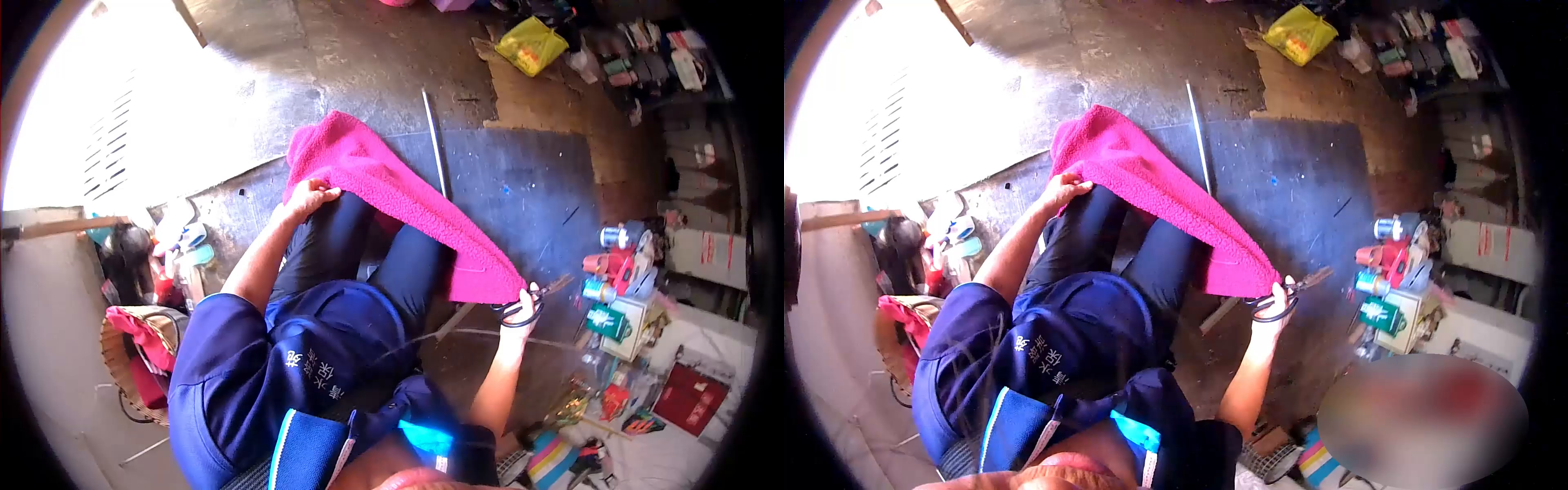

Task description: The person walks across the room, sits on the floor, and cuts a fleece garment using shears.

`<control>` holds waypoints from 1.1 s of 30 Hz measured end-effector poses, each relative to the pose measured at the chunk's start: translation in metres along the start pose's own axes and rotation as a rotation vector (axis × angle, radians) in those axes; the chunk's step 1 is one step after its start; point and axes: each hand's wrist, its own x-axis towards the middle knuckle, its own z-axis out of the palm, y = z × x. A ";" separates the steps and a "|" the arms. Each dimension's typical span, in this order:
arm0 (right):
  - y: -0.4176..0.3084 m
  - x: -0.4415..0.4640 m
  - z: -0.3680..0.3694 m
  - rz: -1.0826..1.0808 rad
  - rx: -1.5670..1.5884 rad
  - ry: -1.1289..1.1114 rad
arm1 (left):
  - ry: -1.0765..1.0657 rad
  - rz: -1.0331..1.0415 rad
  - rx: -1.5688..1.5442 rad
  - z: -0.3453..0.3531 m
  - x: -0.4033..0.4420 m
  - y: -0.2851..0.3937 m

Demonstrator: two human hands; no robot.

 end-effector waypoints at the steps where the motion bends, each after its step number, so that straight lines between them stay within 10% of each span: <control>1: 0.001 0.003 0.004 -0.101 -0.085 -0.009 | 0.017 0.128 -0.017 0.003 0.000 -0.002; 5: -0.040 0.043 0.051 -0.146 -0.351 0.031 | 0.088 0.007 -0.348 0.022 0.013 0.051; 21: -0.162 0.083 0.265 0.035 0.231 -0.249 | 0.063 0.095 0.218 -0.009 0.094 0.014; 28: -0.172 0.084 0.282 -0.138 0.032 -0.335 | 0.462 0.292 0.437 -0.019 0.106 0.053; 33: -0.196 0.081 0.317 -0.057 0.295 -0.216 | 0.849 0.609 0.490 -0.126 0.109 0.202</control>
